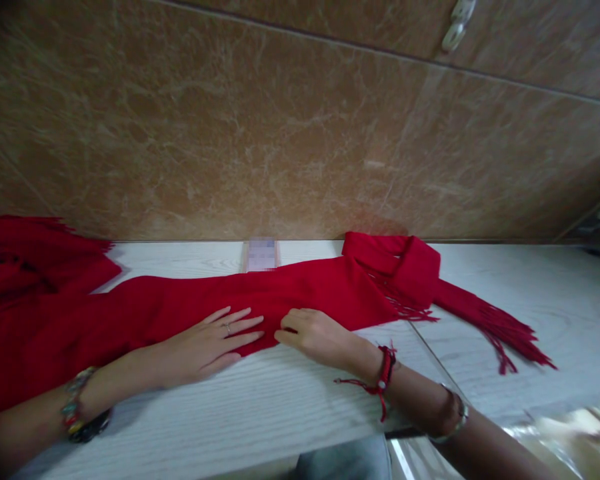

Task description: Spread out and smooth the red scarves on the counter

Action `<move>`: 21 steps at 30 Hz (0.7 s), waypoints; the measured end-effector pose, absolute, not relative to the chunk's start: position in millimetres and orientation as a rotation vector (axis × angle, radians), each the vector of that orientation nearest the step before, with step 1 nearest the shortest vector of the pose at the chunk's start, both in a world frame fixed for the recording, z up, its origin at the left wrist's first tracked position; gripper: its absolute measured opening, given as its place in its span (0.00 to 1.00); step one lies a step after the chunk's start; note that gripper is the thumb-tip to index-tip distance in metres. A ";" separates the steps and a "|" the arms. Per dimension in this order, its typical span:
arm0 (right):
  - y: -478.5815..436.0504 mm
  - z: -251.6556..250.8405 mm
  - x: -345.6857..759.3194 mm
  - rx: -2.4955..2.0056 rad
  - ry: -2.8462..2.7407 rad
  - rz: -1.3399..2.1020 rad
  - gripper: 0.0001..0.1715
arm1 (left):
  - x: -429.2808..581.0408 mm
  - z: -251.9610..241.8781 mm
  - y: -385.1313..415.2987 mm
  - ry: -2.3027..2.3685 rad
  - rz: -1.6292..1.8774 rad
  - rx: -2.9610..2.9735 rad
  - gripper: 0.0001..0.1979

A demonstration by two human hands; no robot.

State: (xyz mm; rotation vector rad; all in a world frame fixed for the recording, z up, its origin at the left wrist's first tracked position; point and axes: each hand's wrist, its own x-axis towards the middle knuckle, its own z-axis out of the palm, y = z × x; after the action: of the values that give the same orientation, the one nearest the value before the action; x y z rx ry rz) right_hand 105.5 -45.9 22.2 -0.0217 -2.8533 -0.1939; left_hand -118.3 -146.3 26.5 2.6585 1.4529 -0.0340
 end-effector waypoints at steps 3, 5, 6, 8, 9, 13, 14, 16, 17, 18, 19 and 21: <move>-43.7 22.6 107.2 -0.017 -2.864 -0.168 0.13 | -126.7 24.9 -144.5 1.571 -0.122 2.523 0.24; -42.7 23.4 107.8 -0.016 -2.864 -0.144 0.13 | -130.2 27.0 -145.1 1.690 -0.172 2.442 0.27; -42.5 24.0 107.8 -0.018 -2.866 -0.132 0.13 | -130.2 28.9 -145.9 1.760 -0.198 2.408 0.28; -42.7 24.9 107.4 -0.028 -2.869 -0.111 0.14 | -126.5 32.8 -147.3 1.904 -0.237 2.363 0.27; -43.0 25.2 107.0 -0.038 -2.867 -0.101 0.14 | -123.0 34.5 -147.2 1.957 -0.236 2.364 0.26; -43.8 24.6 105.6 -0.049 -2.840 -0.063 0.14 | -108.0 36.2 -136.9 1.754 -0.110 2.587 0.21; -43.5 24.2 105.6 -0.042 -2.835 -0.058 0.15 | -106.3 35.5 -132.1 1.629 -0.085 2.646 0.20; -42.7 23.4 106.1 -0.034 -2.831 -0.046 0.15 | -106.9 33.7 -122.4 1.444 -0.080 2.690 0.20; -42.1 23.0 106.5 -0.038 -2.838 -0.035 0.15 | -108.7 32.8 -118.4 1.422 -0.086 2.676 0.21; -41.5 22.8 106.9 -0.048 -2.848 -0.021 0.15 | -111.0 31.9 -115.7 1.447 -0.091 2.647 0.22; -40.8 22.5 107.3 -0.057 -2.864 -0.007 0.15 | -113.3 31.2 -114.6 1.505 -0.093 2.611 0.23; -39.7 22.0 107.6 -0.055 -2.898 0.019 0.16 | -115.2 30.2 -117.1 1.696 -0.093 2.514 0.24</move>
State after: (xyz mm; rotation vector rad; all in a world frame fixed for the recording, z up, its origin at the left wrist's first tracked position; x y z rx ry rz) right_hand 107.6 -39.7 22.0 -0.0552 -2.8975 0.0189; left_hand -115.2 -117.1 30.2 2.5142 1.6958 -0.0930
